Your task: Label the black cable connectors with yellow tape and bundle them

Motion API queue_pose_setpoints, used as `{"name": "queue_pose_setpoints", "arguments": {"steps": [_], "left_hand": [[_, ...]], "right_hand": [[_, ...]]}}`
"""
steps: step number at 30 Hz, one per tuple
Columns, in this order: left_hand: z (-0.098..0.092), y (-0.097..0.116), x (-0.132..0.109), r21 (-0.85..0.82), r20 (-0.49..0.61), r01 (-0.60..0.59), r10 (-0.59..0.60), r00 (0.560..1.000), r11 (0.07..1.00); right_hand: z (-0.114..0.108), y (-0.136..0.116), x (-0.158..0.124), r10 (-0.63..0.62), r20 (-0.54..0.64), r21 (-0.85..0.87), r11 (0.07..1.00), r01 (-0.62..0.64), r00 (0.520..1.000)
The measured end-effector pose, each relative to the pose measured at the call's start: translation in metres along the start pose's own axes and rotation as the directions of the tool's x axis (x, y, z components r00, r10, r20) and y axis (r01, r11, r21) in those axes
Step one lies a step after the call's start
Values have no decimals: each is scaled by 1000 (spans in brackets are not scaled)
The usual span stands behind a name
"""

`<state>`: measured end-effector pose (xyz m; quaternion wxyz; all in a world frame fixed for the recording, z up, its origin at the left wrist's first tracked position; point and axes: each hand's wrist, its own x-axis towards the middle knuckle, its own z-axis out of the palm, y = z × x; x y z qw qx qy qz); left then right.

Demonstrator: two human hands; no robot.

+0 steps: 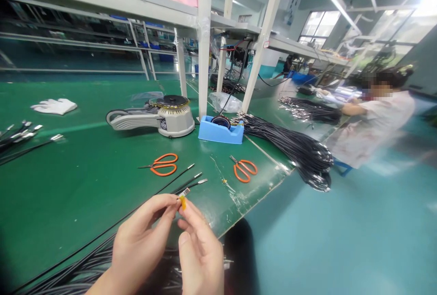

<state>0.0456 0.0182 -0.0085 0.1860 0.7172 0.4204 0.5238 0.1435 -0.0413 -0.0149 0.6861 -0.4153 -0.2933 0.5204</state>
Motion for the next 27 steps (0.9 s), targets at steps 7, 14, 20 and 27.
{"name": "queue_pose_setpoints", "arguments": {"steps": [7,14,20,27], "left_hand": [[-3,4,5,3,-3,-69,69,998,998],[-4,5,5,-6,7,-76,77,997,997],[-4,8,6,-15,0,-49,49,999,999],[-5,8,6,-39,3,-75,75,997,996]], "right_hand": [[-10,8,4,4,78,5,1000,-5,997],[-13,6,6,4,92,-49,999,0,996],[-11,2,5,-18,118,-49,999,24,993],[-11,4,6,-26,98,-65,997,33,995]]}}
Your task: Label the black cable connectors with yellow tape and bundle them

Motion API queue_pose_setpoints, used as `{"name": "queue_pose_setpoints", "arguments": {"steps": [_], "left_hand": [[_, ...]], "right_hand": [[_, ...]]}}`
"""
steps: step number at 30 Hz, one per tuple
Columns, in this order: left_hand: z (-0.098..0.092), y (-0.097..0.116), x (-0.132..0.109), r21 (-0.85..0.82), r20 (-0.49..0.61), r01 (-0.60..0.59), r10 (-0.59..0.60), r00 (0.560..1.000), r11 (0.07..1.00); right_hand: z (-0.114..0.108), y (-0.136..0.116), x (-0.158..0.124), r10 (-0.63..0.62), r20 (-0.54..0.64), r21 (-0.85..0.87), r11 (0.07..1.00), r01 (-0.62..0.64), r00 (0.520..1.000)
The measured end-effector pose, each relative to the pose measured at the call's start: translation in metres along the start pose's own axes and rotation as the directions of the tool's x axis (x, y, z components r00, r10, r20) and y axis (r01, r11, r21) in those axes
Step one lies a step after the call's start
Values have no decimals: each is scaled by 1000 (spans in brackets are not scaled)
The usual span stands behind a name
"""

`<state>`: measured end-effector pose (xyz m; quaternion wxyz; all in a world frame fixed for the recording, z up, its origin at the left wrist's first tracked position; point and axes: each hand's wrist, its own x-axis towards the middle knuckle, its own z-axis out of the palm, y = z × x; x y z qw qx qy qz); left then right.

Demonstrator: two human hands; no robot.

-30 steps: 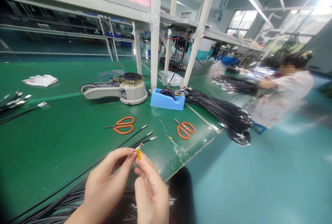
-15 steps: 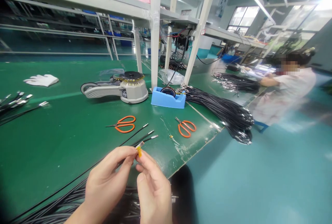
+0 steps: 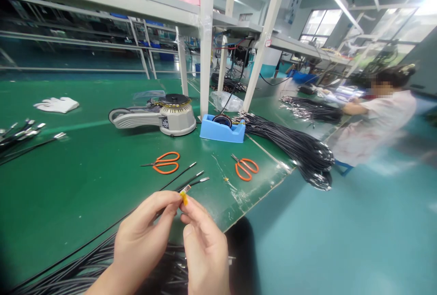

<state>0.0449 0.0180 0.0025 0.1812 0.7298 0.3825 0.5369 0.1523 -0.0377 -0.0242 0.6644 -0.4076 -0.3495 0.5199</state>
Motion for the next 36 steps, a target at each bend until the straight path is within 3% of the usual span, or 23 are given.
{"name": "queue_pose_setpoints", "arguments": {"steps": [28,36], "left_hand": [[0,-1,-1,-15,4,12,-12,1000,1000],[1,-1,2,71,7,73,-73,997,995]], "right_hand": [[2,-4,3,-22,4,-23,999,22,1000],[4,-2,8,4,-2,-23,1000,-4,1000]]}}
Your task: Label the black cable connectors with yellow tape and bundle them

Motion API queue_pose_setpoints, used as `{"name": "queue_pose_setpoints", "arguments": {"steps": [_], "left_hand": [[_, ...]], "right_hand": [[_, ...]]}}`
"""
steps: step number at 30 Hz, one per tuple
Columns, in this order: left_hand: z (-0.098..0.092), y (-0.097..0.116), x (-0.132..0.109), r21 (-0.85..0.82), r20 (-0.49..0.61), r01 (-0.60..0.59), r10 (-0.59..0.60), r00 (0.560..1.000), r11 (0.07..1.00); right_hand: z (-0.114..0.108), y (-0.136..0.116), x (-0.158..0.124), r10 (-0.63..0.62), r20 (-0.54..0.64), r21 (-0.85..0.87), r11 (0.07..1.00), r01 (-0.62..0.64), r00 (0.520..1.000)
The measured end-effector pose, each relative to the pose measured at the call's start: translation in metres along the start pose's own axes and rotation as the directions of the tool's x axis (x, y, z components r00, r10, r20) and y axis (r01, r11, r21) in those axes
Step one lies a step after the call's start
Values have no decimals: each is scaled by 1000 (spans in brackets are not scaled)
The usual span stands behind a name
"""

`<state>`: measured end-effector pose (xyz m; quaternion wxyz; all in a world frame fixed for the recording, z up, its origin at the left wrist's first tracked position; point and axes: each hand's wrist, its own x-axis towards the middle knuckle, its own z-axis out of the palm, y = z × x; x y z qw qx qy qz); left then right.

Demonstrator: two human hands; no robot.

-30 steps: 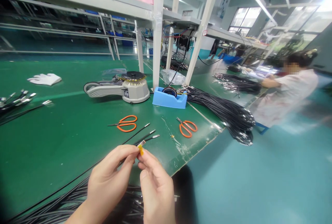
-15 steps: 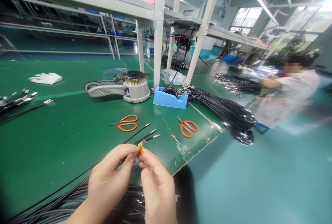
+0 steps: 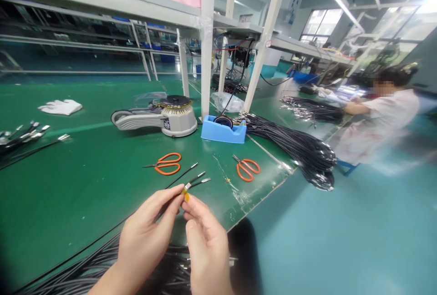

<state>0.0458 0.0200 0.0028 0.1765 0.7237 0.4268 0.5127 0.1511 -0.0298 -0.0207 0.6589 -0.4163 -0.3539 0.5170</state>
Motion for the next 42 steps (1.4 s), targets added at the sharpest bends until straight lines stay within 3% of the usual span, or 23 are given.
{"name": "queue_pose_setpoints", "arguments": {"steps": [8,15,18,22,28,35,42], "left_hand": [[-6,5,12,52,183,173,-180,967,984],[-9,4,5,60,132,288,-293,947,956],[-9,4,1,45,125,254,-257,958,966],[-9,3,0,49,97,119,-123,988,992],[-7,0,-3,132,68,-10,1,998,991],[-8,0,-4,133,47,118,-125,991,984],[-10,6,1,50,98,207,-211,973,977]], "right_hand": [[-5,-5,1,-11,14,-59,998,12,1000],[-2,-7,-1,-54,-35,-175,983,47,998],[-3,-5,-4,-50,-38,-250,967,39,998],[-7,-7,-6,-12,-45,-224,975,2,999],[3,-25,6,-48,-164,-301,954,-4,985],[12,-22,20,-28,-108,-309,951,-7,994],[7,-21,17,-103,-104,-342,938,61,989]]}}
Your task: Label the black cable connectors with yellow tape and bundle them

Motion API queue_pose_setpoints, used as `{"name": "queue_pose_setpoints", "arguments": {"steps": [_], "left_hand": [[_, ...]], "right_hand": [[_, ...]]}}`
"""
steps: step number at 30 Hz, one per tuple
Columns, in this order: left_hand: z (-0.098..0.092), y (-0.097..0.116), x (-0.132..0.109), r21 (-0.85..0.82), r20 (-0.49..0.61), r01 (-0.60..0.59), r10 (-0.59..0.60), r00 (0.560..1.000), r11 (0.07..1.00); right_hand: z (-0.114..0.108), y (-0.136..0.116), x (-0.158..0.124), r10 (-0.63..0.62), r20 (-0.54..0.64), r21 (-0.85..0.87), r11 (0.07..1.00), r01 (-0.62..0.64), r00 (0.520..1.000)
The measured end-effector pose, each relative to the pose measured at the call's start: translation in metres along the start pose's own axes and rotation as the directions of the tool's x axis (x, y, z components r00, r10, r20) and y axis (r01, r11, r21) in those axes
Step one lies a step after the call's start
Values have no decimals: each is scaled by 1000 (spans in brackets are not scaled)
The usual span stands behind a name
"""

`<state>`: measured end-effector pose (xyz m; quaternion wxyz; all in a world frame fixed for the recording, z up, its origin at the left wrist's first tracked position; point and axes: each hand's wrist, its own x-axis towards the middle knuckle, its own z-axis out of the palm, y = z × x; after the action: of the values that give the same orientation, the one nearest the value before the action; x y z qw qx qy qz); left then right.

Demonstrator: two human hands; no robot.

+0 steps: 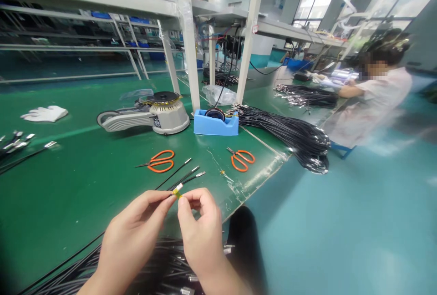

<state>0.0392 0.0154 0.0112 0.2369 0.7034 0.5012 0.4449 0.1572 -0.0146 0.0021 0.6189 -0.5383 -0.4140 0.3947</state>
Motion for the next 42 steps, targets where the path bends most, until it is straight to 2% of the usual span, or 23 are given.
{"name": "queue_pose_setpoints", "arguments": {"steps": [9,18,25,32,38,42], "left_hand": [[-2,8,4,-102,118,213,-201,973,972],[0,9,4,-204,199,311,-272,941,928],[-1,10,6,-360,295,436,-343,892,824],[-1,7,5,-431,344,485,-358,868,761],[-3,5,5,-566,468,562,-327,821,603],[-8,5,8,-615,590,658,-300,750,435]], "right_hand": [[0,0,2,-50,-19,-78,996,48,999],[1,-4,4,-51,-6,-81,995,51,999],[1,-2,4,-60,-4,-94,994,59,998],[0,-5,4,-85,-1,-122,989,84,996],[1,-5,5,-64,29,-89,994,66,998],[-1,-3,7,-112,72,-65,991,117,991]]}}
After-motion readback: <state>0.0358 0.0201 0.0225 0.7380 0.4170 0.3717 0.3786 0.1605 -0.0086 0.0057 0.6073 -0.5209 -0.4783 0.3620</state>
